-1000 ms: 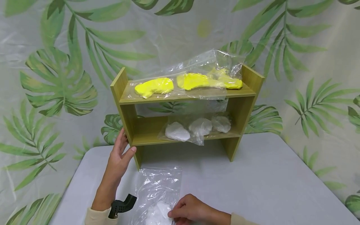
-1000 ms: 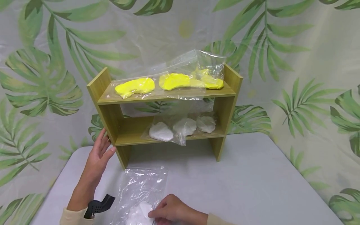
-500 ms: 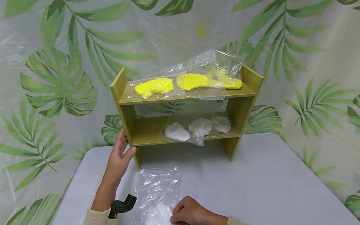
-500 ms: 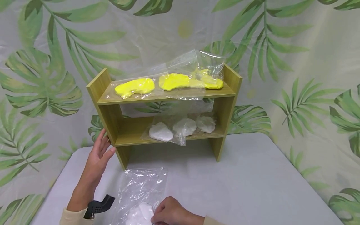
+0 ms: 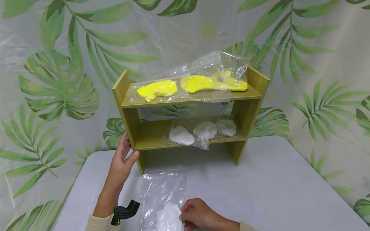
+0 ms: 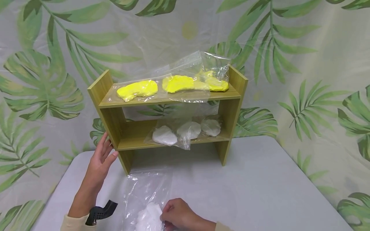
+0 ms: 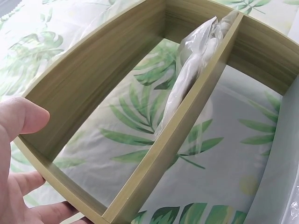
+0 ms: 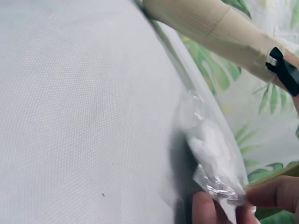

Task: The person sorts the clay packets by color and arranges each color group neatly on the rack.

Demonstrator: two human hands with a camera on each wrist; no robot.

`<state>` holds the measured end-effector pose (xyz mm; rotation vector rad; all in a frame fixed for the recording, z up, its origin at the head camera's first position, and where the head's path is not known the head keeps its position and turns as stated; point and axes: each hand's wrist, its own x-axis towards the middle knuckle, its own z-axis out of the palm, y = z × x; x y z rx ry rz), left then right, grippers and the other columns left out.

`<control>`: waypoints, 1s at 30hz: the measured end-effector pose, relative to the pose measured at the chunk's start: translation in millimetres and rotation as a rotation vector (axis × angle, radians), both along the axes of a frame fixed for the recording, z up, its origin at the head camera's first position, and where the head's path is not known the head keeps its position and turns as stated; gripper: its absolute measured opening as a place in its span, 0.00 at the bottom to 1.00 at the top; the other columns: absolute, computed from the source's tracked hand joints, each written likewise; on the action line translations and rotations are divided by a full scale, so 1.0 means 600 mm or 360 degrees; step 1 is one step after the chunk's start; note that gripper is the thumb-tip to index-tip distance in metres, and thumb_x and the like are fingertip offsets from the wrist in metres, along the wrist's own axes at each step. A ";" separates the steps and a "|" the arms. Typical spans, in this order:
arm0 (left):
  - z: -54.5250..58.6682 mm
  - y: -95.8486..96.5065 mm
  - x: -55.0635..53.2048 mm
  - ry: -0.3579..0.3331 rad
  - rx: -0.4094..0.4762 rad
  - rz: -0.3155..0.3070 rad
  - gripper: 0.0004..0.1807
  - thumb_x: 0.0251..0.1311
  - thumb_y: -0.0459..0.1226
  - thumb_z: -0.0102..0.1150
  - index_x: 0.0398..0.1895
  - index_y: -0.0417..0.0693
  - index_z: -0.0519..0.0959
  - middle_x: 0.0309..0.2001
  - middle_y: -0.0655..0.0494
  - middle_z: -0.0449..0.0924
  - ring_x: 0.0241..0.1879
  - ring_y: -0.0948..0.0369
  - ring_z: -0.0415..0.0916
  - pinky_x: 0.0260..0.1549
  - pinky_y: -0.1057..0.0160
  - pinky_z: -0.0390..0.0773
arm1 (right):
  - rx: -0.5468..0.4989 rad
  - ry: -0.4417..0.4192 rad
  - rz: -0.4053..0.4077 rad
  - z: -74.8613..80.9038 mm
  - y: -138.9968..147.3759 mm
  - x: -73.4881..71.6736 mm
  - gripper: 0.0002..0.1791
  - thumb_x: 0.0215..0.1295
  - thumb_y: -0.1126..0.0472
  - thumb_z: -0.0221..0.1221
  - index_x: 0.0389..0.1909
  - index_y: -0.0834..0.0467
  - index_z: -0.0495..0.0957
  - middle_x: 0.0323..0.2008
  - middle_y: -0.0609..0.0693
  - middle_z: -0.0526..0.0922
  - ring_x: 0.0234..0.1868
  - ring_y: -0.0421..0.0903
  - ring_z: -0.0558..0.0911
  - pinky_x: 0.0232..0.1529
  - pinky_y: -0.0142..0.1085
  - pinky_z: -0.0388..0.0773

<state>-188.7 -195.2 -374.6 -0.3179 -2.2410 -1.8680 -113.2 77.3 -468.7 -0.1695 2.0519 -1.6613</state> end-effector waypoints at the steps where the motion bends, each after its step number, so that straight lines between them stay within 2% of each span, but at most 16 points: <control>1: -0.001 0.000 0.000 -0.0003 -0.0004 0.0000 0.41 0.70 0.38 0.51 0.77 0.69 0.40 0.76 0.53 0.45 0.74 0.51 0.45 0.62 0.39 0.58 | -0.0007 -0.0005 -0.0021 -0.001 0.001 -0.001 0.04 0.52 0.70 0.61 0.25 0.62 0.75 0.15 0.48 0.76 0.14 0.38 0.74 0.18 0.28 0.74; 4: -0.002 0.001 0.001 -0.0015 -0.0005 -0.0003 0.41 0.70 0.38 0.51 0.77 0.70 0.40 0.76 0.53 0.44 0.74 0.51 0.45 0.62 0.38 0.58 | 0.0007 -0.0048 -0.0086 -0.003 0.005 -0.002 0.04 0.50 0.69 0.60 0.27 0.61 0.74 0.15 0.47 0.75 0.15 0.37 0.73 0.17 0.28 0.73; 8: -0.005 0.002 0.001 -0.0017 -0.0014 0.0003 0.41 0.70 0.37 0.51 0.77 0.69 0.41 0.76 0.53 0.44 0.74 0.51 0.45 0.62 0.37 0.58 | 0.0012 -0.0146 -0.0150 -0.006 0.011 -0.007 0.10 0.53 0.65 0.64 0.32 0.62 0.73 0.17 0.47 0.73 0.14 0.37 0.70 0.17 0.26 0.71; 12: -0.003 0.002 0.001 -0.0013 -0.0028 0.0012 0.41 0.70 0.37 0.51 0.77 0.69 0.41 0.76 0.53 0.45 0.74 0.51 0.46 0.61 0.38 0.58 | -0.0012 -0.0178 -0.0174 -0.005 0.015 -0.014 0.16 0.52 0.63 0.69 0.36 0.64 0.73 0.22 0.49 0.77 0.17 0.38 0.74 0.19 0.29 0.74; 15: 0.000 0.001 -0.002 -0.0003 -0.0023 0.0013 0.41 0.70 0.38 0.51 0.77 0.70 0.41 0.76 0.54 0.45 0.74 0.52 0.46 0.62 0.38 0.58 | -0.0054 -0.0188 -0.0161 -0.004 0.017 -0.019 0.16 0.52 0.64 0.68 0.37 0.66 0.75 0.26 0.52 0.80 0.22 0.40 0.79 0.22 0.35 0.79; 18: 0.003 0.002 -0.001 -0.0005 -0.0014 0.0004 0.40 0.70 0.37 0.51 0.76 0.72 0.41 0.76 0.55 0.45 0.74 0.52 0.46 0.62 0.38 0.58 | -0.0085 -0.0201 -0.0124 -0.001 0.021 -0.020 0.13 0.53 0.66 0.67 0.37 0.67 0.77 0.26 0.52 0.80 0.22 0.42 0.81 0.23 0.41 0.82; 27: 0.008 0.002 0.005 -0.0018 -0.0024 0.0016 0.40 0.70 0.38 0.50 0.76 0.71 0.41 0.76 0.55 0.45 0.73 0.52 0.47 0.62 0.40 0.59 | -0.0084 -0.0108 -0.0028 0.005 0.042 -0.018 0.11 0.53 0.68 0.64 0.37 0.63 0.75 0.25 0.55 0.82 0.21 0.47 0.82 0.17 0.41 0.80; 30: 0.008 0.003 0.004 -0.0030 -0.0035 0.0009 0.40 0.71 0.38 0.50 0.76 0.72 0.40 0.76 0.56 0.45 0.74 0.53 0.47 0.62 0.43 0.60 | -0.0082 -0.0120 -0.0013 0.005 0.046 -0.014 0.11 0.54 0.69 0.64 0.37 0.61 0.74 0.25 0.55 0.82 0.19 0.47 0.82 0.17 0.41 0.79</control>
